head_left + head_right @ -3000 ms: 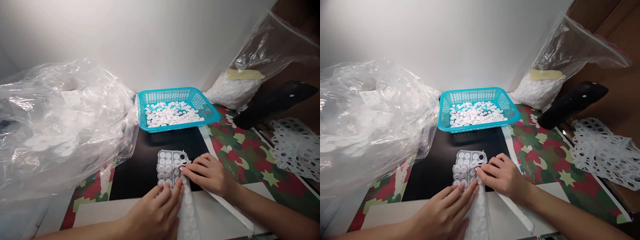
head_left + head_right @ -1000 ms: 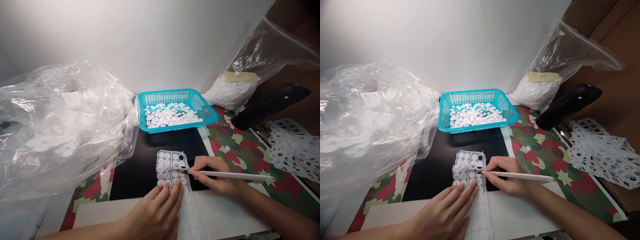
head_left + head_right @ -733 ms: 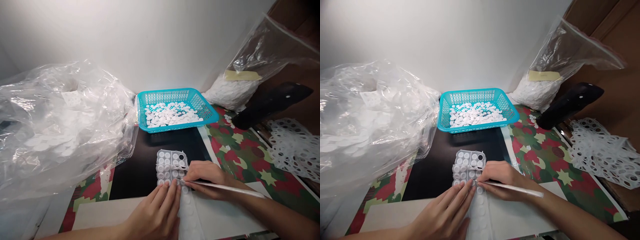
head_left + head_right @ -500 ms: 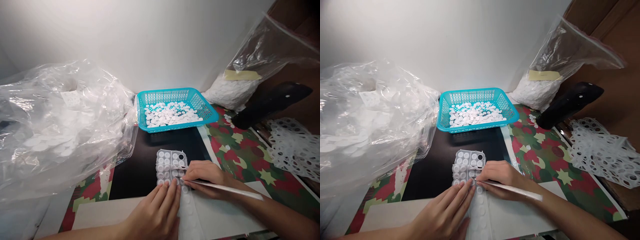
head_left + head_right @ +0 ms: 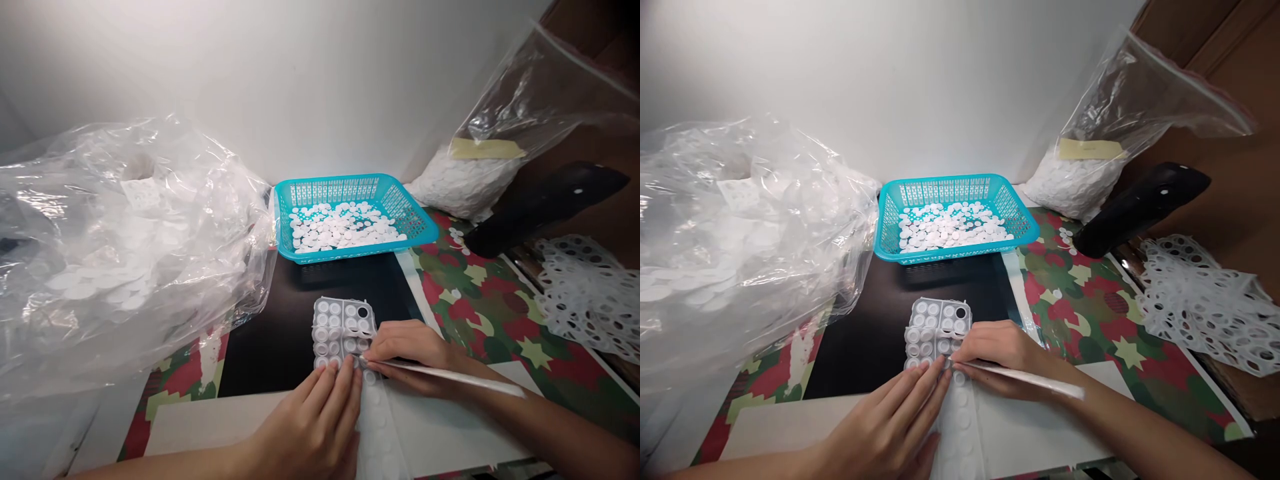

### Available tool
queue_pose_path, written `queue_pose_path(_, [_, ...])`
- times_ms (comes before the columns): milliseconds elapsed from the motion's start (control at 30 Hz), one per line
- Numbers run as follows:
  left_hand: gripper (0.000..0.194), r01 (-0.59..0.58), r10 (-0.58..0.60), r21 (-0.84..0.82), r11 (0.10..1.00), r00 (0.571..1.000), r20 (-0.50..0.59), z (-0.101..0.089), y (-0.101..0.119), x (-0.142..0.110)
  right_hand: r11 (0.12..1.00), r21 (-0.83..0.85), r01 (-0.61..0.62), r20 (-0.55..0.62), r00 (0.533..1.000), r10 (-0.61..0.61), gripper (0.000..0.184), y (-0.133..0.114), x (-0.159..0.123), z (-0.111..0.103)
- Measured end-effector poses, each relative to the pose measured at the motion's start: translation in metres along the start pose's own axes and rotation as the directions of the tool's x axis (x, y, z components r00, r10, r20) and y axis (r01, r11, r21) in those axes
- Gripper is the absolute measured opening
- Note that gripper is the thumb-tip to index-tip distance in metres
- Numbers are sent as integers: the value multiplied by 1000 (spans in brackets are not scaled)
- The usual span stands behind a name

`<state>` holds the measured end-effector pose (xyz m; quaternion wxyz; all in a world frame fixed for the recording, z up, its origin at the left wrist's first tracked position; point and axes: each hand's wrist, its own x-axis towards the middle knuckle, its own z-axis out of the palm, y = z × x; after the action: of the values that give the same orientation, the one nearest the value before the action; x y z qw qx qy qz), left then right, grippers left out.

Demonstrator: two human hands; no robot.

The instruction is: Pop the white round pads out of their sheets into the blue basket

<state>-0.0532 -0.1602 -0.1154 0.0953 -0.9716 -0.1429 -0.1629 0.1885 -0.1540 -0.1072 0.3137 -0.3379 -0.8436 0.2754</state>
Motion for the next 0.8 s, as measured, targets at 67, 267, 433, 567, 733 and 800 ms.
queue_pose_path(67, [47, 3, -3, 0, 1000, 1000, -4, 0, 0, 1, 1000, -18, -1, 8, 1000, 1, 11, 0, 0, 0])
queue_pose_path(267, [47, 7, -7, -13, 1000, 1000, -26, 2, 1, 0, 1000, -13, -24, -12, 1000, 24, 12, -4, 2, 0])
queue_pose_path(433, [48, 13, -13, -20, 1000, 1000, -14, 2, 0, 0, 999, -41, -5, 21, 1000, 6, 14, -3, 2, -1])
queue_pose_path(567, [48, 2, -2, -4, 1000, 1000, 1, 0, 0, 0, 997, -72, 1, 32, 999, 1, 16, -1, 1, -3])
queue_pose_path(733, [49, 3, -3, -14, 1000, 1000, -6, 0, -1, 1, 997, -72, 18, 24, 1000, -16, 16, -1, 2, -4])
queue_pose_path(800, [48, 10, -10, -20, 1000, 1000, -11, 1, -1, 1, 998, -64, 20, 24, 1000, -19, 15, -2, 2, -5])
